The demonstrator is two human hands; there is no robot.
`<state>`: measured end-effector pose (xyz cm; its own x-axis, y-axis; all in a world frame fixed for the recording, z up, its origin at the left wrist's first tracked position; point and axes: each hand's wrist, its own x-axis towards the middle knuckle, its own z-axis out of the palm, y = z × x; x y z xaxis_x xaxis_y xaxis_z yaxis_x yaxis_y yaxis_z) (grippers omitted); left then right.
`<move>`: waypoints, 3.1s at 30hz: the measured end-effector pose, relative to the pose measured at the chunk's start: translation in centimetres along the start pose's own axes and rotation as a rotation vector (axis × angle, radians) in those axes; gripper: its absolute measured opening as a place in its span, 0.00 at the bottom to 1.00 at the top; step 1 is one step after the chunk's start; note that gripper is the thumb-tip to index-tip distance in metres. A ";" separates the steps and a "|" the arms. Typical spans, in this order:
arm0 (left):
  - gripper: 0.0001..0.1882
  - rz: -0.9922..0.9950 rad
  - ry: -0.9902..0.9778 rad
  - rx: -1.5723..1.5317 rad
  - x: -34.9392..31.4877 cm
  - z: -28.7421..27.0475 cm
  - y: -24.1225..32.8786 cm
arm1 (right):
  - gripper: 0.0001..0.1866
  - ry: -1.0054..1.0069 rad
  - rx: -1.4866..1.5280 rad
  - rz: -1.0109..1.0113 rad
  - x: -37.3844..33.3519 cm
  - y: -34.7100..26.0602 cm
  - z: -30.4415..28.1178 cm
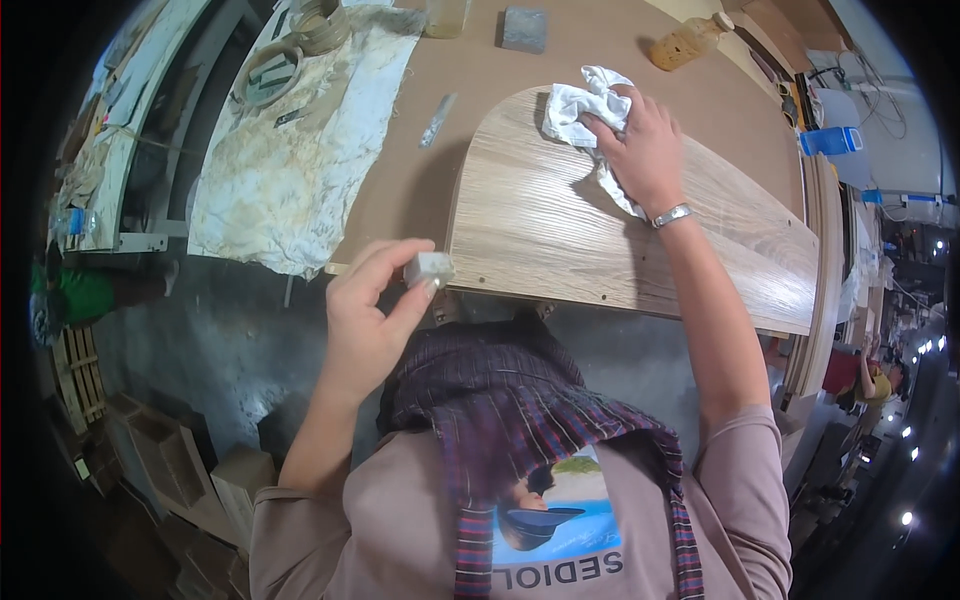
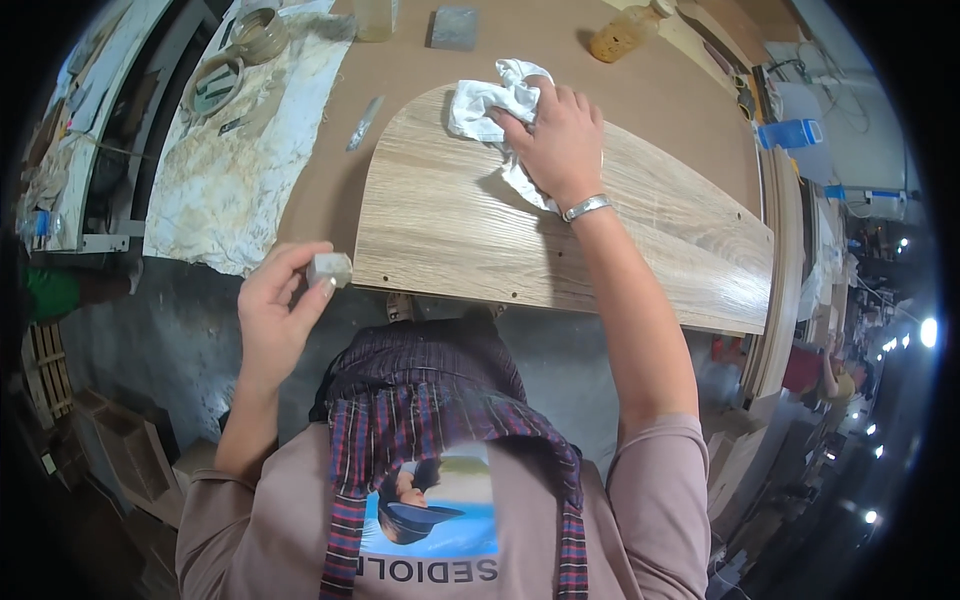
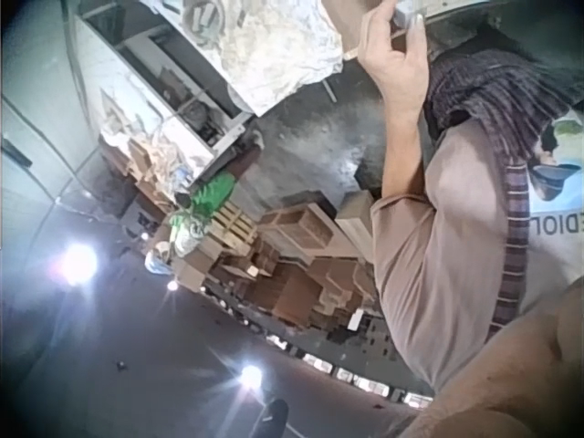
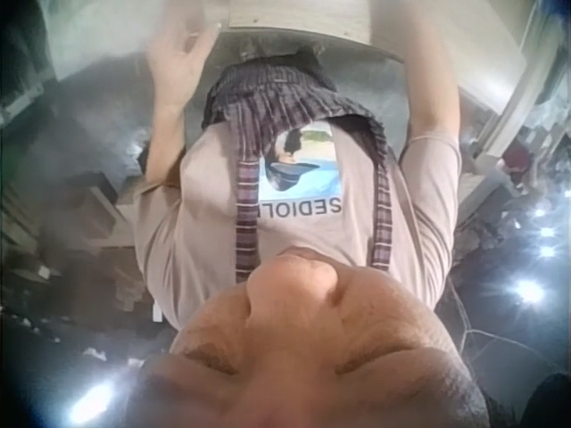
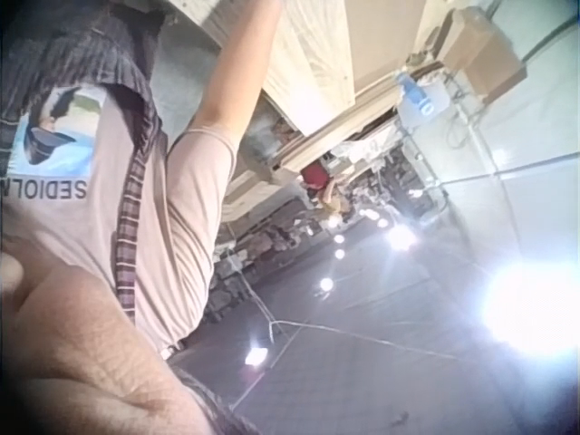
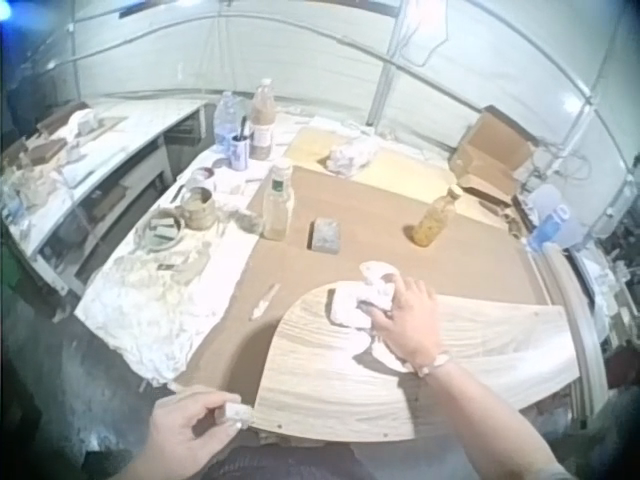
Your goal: The person sands the surfaces and edges of wooden panels with a sanding block and wipes them with a cloth.
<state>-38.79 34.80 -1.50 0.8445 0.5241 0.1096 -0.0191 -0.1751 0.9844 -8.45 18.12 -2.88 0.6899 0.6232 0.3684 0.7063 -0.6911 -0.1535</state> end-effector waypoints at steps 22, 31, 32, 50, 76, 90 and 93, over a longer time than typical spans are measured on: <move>0.14 0.221 0.530 0.616 -6.4 17.7 1.5 | 0.31 -0.316 0.115 -0.266 1.5 5.5 -2.4; 0.11 0.194 0.557 0.466 -6.0 27.6 2.8 | 0.33 -0.240 0.147 -0.300 1.1 6.1 -1.4; 0.11 0.215 0.466 0.436 -7.3 31.0 3.3 | 0.33 -0.246 0.151 -0.309 1.0 5.9 -1.3; 0.09 0.086 0.746 0.444 -6.8 28.5 2.0 | 0.24 0.072 0.054 0.047 -5.6 35.3 -12.3; 0.07 0.310 0.375 0.634 -11.5 71.2 7.9 | 0.17 0.464 0.222 0.359 -35.0 74.8 -35.2; 0.13 0.606 -0.422 0.621 -11.2 82.4 13.9 | 0.23 0.559 0.429 0.403 -41.3 73.9 -36.0; 0.18 0.608 -0.322 0.644 -7.3 79.0 15.3 | 0.24 0.612 0.464 0.388 -43.5 73.6 -35.6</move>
<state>-2.99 -37.59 1.82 0.8963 -0.0475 0.4409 -0.2867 -0.8204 0.4946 7.85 -72.90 2.45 0.7827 -0.0255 0.6218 0.5241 -0.5119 -0.6807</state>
